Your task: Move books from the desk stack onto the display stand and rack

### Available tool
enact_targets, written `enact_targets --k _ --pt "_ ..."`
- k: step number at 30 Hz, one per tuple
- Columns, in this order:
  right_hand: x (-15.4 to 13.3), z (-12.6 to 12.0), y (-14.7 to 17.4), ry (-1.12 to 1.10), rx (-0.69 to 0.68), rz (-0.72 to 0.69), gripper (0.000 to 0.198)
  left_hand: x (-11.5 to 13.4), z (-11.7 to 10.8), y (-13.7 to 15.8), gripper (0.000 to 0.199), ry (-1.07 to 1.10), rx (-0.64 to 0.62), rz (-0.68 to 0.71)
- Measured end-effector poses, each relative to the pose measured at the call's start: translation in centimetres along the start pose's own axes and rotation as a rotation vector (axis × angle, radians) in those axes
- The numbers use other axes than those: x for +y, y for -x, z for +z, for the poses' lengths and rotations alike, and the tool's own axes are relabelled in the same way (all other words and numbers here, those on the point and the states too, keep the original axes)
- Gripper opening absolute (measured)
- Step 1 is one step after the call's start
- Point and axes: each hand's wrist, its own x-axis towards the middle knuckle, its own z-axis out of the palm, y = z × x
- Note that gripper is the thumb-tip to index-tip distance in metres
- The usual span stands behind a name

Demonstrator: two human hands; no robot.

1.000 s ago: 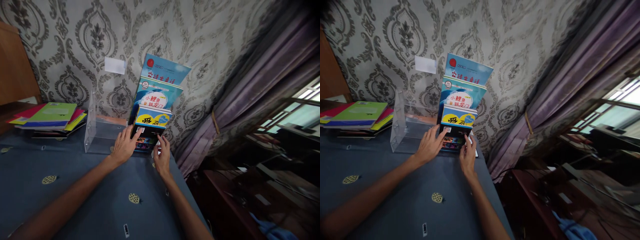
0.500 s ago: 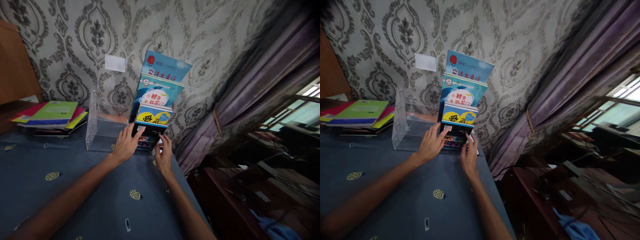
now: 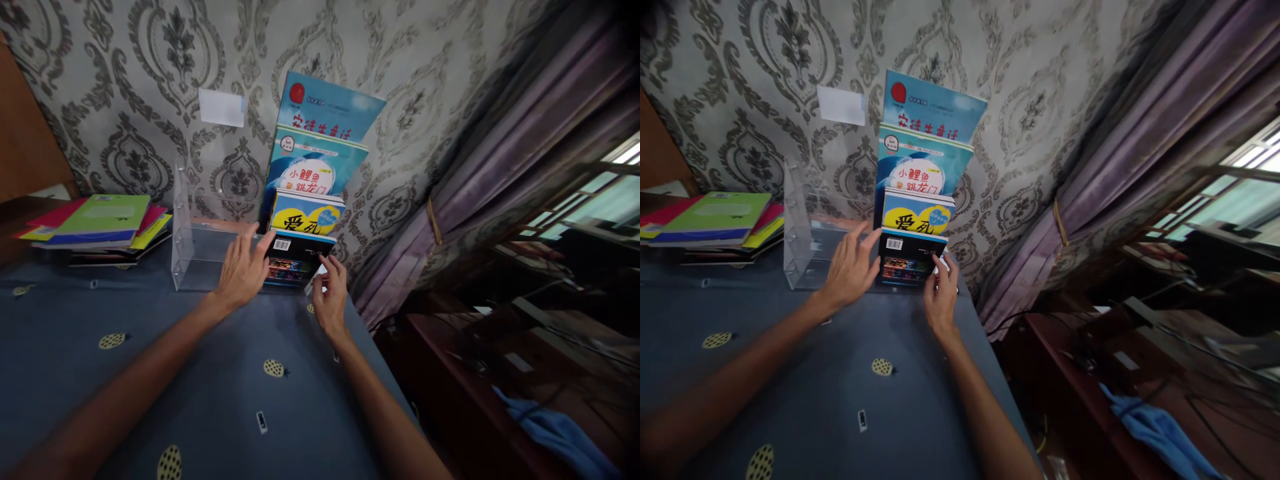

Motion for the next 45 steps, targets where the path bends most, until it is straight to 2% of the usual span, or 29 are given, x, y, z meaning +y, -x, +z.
enact_targets --k 4,8,14,18,21,25,30,33,38,45 --pt "-0.5 -0.4 0.9 0.014 -0.015 0.022 0.041 -2.3 -2.1 0.8 0.054 -0.024 0.011 0.025" --pt "-0.6 -0.7 1.5 0.003 -0.044 0.038 0.039 -5.2 -3.9 2.9 0.051 -0.102 -0.007 0.026" --pt "-0.4 -0.8 1.9 -0.027 -0.044 0.049 0.041 -10.2 -6.5 7.0 0.041 -0.282 -0.127 -0.102" --pt "-0.9 -0.7 1.5 -0.037 -0.073 0.086 0.041 -12.0 -8.5 8.4 0.034 -0.231 -0.105 -0.190" --pt "-1.1 -0.2 1.1 -0.082 -0.087 0.102 0.044 -11.0 -8.7 8.1 0.026 -0.080 -0.100 -0.204" --pt "-0.3 0.8 0.4 -0.176 -0.081 0.156 0.045 -7.2 -7.0 5.9 0.020 0.105 -0.209 -0.190" --pt "0.8 1.4 -0.1 -0.270 -0.092 0.196 0.045 -2.0 -3.7 2.3 0.022 0.030 -0.497 -0.292" --pt "1.3 1.4 -0.2 -0.317 -0.079 0.212 0.043 -0.2 -2.0 1.2 0.025 -0.001 -0.561 -0.352" --pt "1.9 1.4 -0.7 -0.364 -0.076 0.210 0.039 0.8 -0.5 0.6 0.030 -0.034 -0.577 -0.435" --pt "2.0 1.4 -1.4 -0.403 -0.080 0.198 0.032 0.6 0.4 -0.5 0.036 -0.052 -0.552 -0.526"
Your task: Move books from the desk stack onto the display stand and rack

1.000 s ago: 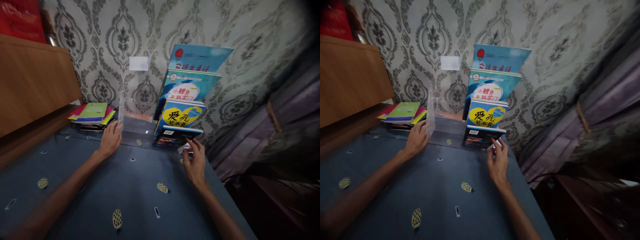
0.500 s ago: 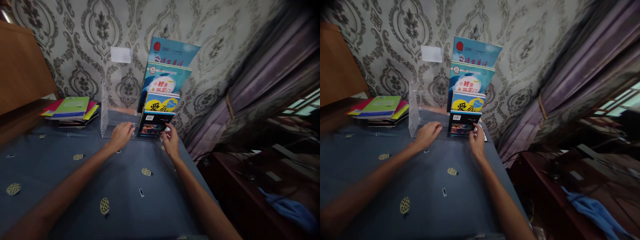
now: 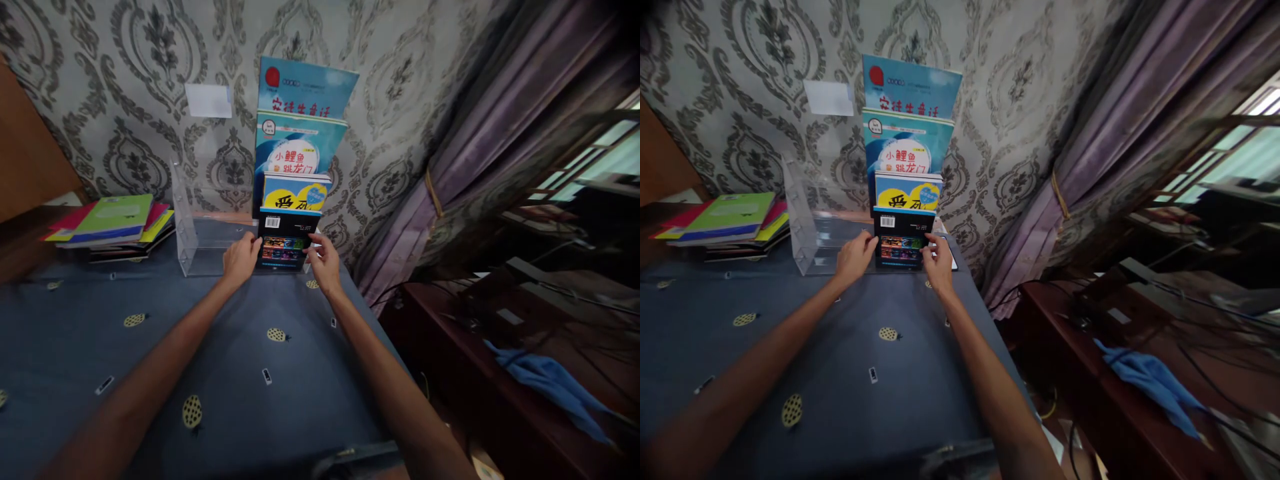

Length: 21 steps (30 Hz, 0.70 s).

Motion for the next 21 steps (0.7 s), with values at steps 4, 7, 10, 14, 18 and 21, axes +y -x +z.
enact_targets --k 4,7,10,14,18,21 --pt "-0.1 0.1 -0.3 0.000 0.006 0.005 0.032 0.0 0.2 -0.5 0.040 0.005 0.000 -0.009" --pt "-0.1 0.0 -0.4 0.011 0.002 0.009 0.033 -0.1 0.2 -0.6 0.041 -0.006 -0.001 -0.002" --pt "-0.2 -0.1 -0.3 0.040 0.003 0.006 0.032 0.0 0.2 -0.5 0.041 -0.014 -0.004 0.004" --pt "-0.4 0.0 0.3 0.074 0.005 -0.024 0.034 0.2 0.2 -0.2 0.040 -0.023 0.003 0.010" --pt "-0.5 -0.1 0.6 0.065 0.007 -0.030 0.034 0.4 0.1 0.2 0.040 -0.030 -0.001 0.021" --pt "-0.6 -0.2 0.7 0.065 0.009 -0.023 0.034 0.5 -0.1 0.5 0.039 -0.032 -0.004 0.027"
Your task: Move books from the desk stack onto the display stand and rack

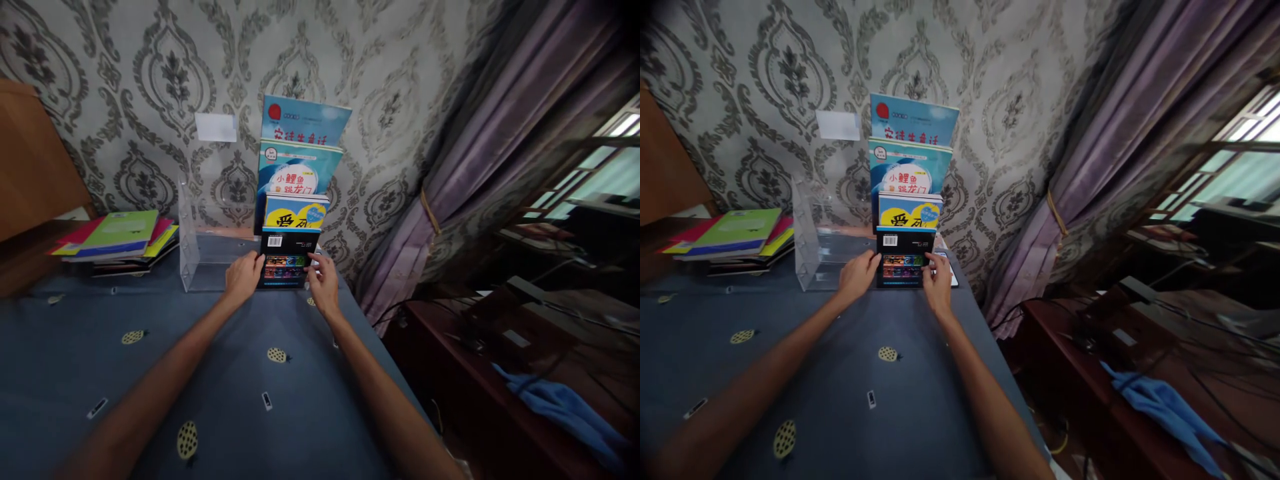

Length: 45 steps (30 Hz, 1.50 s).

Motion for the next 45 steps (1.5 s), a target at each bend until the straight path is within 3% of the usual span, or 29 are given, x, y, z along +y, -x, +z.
enact_targets --k 27,37,41,45 --pt "0.9 0.0 0.0 -0.012 0.015 -0.005 0.036 0.3 0.0 0.0 0.037 -0.017 -0.012 0.019" --pt "0.0 -0.2 0.2 -0.010 0.029 -0.005 0.034 -0.3 -0.4 0.5 0.031 0.007 0.015 0.072" --pt "-0.2 -0.6 0.5 0.005 0.031 -0.008 0.031 -1.6 -0.4 1.4 0.025 0.005 0.042 0.116" --pt "-0.5 -1.2 1.3 0.069 0.083 -0.051 0.028 -5.6 -1.6 2.3 0.024 -0.032 0.114 0.194"
